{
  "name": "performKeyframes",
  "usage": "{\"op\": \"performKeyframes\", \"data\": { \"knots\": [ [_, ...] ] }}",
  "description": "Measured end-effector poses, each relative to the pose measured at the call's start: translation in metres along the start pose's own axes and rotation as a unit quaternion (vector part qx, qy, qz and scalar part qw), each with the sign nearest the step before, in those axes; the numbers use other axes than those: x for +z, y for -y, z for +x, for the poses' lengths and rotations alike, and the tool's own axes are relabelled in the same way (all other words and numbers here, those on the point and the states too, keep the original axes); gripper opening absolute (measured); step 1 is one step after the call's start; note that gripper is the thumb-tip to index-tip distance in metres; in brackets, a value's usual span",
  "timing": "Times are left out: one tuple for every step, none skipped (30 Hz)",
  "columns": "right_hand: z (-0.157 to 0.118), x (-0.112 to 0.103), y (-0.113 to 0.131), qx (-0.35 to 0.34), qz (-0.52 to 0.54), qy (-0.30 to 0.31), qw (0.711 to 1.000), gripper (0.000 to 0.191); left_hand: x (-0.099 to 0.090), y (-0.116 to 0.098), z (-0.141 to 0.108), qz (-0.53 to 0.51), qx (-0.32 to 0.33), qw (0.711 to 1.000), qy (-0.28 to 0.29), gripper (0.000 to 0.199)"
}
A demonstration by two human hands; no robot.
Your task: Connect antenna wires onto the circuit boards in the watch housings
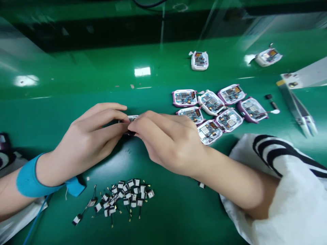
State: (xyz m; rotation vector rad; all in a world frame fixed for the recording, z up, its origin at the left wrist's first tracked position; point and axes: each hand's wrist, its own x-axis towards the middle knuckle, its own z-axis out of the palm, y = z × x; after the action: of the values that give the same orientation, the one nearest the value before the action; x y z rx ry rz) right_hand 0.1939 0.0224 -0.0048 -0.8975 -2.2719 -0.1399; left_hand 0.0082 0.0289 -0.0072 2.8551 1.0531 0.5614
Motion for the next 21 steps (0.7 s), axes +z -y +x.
{"op": "performKeyframes", "data": {
  "knots": [
    [-0.0003, 0.0001, 0.0005, 0.003, -0.002, 0.002, 1.000, 0.009, 0.0002, -0.0001, -0.0001, -0.005, -0.007, 1.000, 0.004, 0.019],
    [-0.0007, 0.0002, 0.0010, 0.006, -0.003, 0.004, 1.000, 0.010, 0.0004, -0.0002, -0.0003, -0.010, -0.014, 1.000, 0.011, 0.019],
    [-0.0011, 0.0003, 0.0015, 0.011, -0.004, 0.008, 1.000, 0.011, 0.0006, -0.0003, -0.0006, -0.013, -0.020, 1.000, 0.018, 0.020],
    [-0.0015, 0.0005, 0.0020, 0.014, -0.002, 0.010, 1.000, 0.013, 0.0008, -0.0004, -0.0010, -0.015, -0.024, 0.999, 0.022, 0.020],
    [-0.0018, 0.0006, 0.0023, 0.015, 0.000, 0.011, 1.000, 0.013, 0.0009, -0.0005, -0.0013, -0.017, -0.027, 0.999, 0.025, 0.021],
    [-0.0021, 0.0009, 0.0025, 0.014, 0.003, 0.008, 1.000, 0.013, 0.0011, -0.0005, -0.0015, -0.021, -0.028, 0.999, 0.026, 0.021],
    [-0.0023, 0.0012, 0.0026, 0.011, 0.005, 0.002, 1.000, 0.013, 0.0013, -0.0004, -0.0017, -0.026, -0.028, 0.999, 0.025, 0.021],
    [-0.0023, 0.0017, 0.0024, 0.009, 0.007, -0.006, 1.000, 0.014, 0.0015, -0.0003, -0.0017, -0.031, -0.029, 0.999, 0.023, 0.021],
    [-0.0023, 0.0023, 0.0020, 0.006, 0.010, -0.014, 1.000, 0.014, 0.0017, -0.0002, -0.0015, -0.036, -0.029, 0.999, 0.020, 0.021],
    [-0.0023, 0.0030, 0.0015, 0.006, 0.012, -0.020, 1.000, 0.015, 0.0019, -0.0001, -0.0013, -0.040, -0.031, 0.999, 0.018, 0.021],
    [-0.0023, 0.0038, 0.0009, 0.007, 0.014, -0.021, 1.000, 0.015, 0.0022, 0.0000, -0.0011, -0.043, -0.031, 0.998, 0.016, 0.020],
    [-0.0024, 0.0047, 0.0002, 0.007, 0.020, -0.022, 1.000, 0.016, 0.0024, 0.0001, -0.0008, -0.045, -0.030, 0.998, 0.011, 0.021],
    [-0.0026, 0.0055, -0.0004, 0.007, 0.029, -0.026, 0.999, 0.016, 0.0025, 0.0002, -0.0006, -0.045, -0.029, 0.999, 0.009, 0.021],
    [-0.0030, 0.0063, -0.0009, 0.007, 0.038, -0.029, 0.999, 0.015, 0.0026, 0.0002, -0.0005, -0.044, -0.028, 0.999, 0.007, 0.021],
    [-0.0034, 0.0070, -0.0013, 0.010, 0.045, -0.030, 0.998, 0.015, 0.0027, 0.0002, -0.0005, -0.042, -0.028, 0.999, 0.007, 0.022],
    [-0.0040, 0.0075, -0.0016, 0.015, 0.050, -0.029, 0.998, 0.016, 0.0027, 0.0001, -0.0005, -0.039, -0.029, 0.999, 0.010, 0.023],
    [-0.0045, 0.0080, -0.0018, 0.021, 0.053, -0.025, 0.998, 0.017, 0.0028, 0.0001, -0.0007, -0.037, -0.031, 0.999, 0.012, 0.024],
    [-0.0050, 0.0084, -0.0019, 0.030, 0.054, -0.014, 0.998, 0.018, 0.0028, 0.0000, -0.0009, -0.034, -0.034, 0.999, 0.017, 0.024],
    [-0.0053, 0.0089, -0.0021, 0.038, 0.055, -0.002, 0.998, 0.020, 0.0029, 0.0000, -0.0011, -0.033, -0.037, 0.999, 0.021, 0.024],
    [-0.0054, 0.0094, -0.0023, 0.045, 0.062, 0.004, 0.997, 0.021, 0.0030, 0.0000, -0.0013, -0.031, -0.038, 0.999, 0.022, 0.024],
    [-0.0054, 0.0100, -0.0027, 0.051, 0.073, 0.007, 0.996, 0.023, 0.0032, 0.0000, -0.0016, -0.030, -0.037, 0.999, 0.021, 0.024]
  ]
}}
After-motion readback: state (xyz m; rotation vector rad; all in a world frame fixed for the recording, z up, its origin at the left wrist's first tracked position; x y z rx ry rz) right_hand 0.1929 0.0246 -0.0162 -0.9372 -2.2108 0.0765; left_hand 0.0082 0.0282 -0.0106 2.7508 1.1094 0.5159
